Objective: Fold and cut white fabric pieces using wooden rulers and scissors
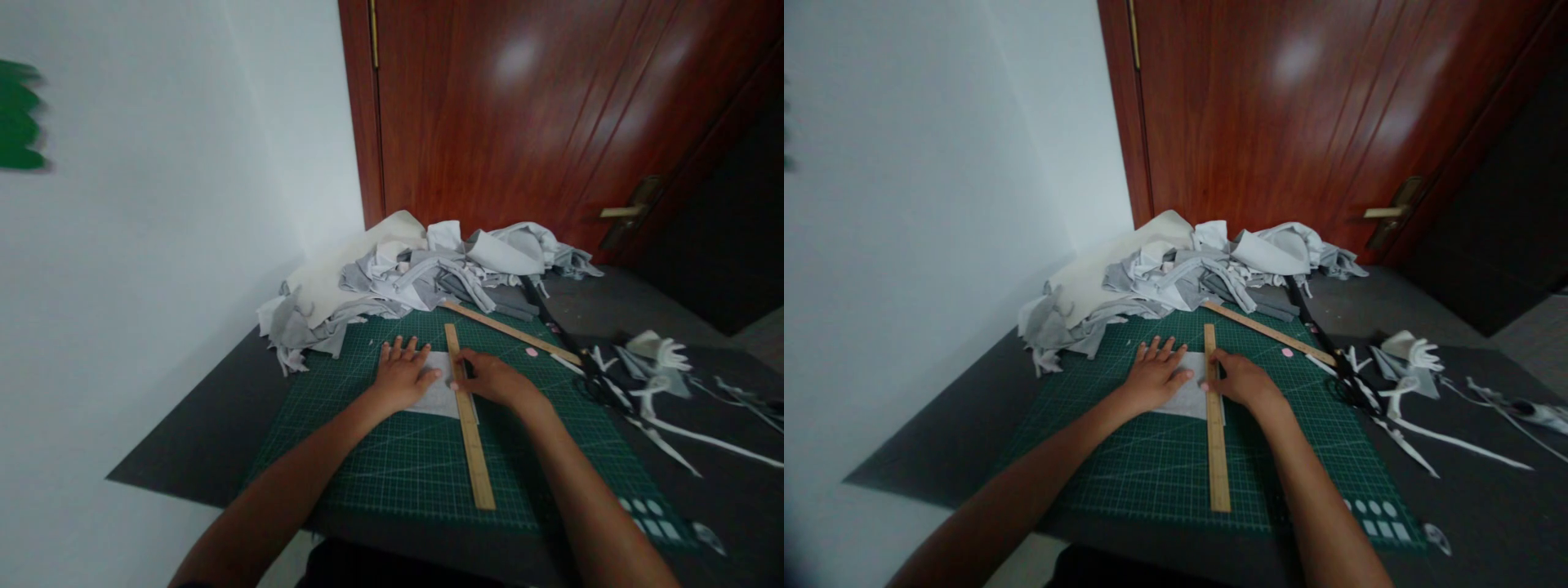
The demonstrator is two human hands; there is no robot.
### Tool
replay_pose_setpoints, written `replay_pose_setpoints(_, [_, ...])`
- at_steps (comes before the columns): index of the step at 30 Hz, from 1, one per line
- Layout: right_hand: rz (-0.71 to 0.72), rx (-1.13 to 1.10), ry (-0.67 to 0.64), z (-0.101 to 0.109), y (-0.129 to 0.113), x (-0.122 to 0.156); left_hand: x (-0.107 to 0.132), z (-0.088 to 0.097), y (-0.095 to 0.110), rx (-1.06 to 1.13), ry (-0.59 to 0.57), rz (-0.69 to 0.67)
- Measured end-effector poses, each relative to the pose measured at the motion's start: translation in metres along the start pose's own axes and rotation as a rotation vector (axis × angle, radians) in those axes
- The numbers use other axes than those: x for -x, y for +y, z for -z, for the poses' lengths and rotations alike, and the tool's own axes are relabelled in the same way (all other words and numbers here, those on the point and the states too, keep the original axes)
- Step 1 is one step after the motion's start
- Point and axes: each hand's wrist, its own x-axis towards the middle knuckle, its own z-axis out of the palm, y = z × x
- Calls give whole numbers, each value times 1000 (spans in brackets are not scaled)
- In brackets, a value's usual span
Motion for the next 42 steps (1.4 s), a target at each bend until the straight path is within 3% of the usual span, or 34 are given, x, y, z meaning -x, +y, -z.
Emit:
replay_pose_setpoints(3, [9,-16,134,12,12,-2,-3,3,-2,-10,-17,27])
replay_pose_setpoints(7, [-338,340,568,25,45,-2,-8,11,-5,38,-131,21])
replay_pose_setpoints(11, [-480,337,495,27,76,-4,-14,28,-18,246,-304,27])
replay_pose_setpoints(14, [-499,350,505,29,88,-8,-18,39,-37,350,-354,27])
replay_pose_setpoints(21, [-429,392,502,39,99,-12,-17,42,-73,214,-451,-150])
replay_pose_setpoints(30, [-338,376,761,41,80,-14,-10,51,-73,36,-460,-22])
replay_pose_setpoints(34, [-196,-9,860,36,51,-24,-8,60,-81,42,-501,32])
replay_pose_setpoints(36, [-87,-363,801,22,24,-27,-6,65,-88,52,-520,44])
replay_pose_setpoints(38, [45,-699,661,2,-8,-25,-3,68,-96,56,-529,46])
replay_pose_setpoints(42, [153,-934,182,-47,-60,-9,-1,71,-110,65,-524,41])
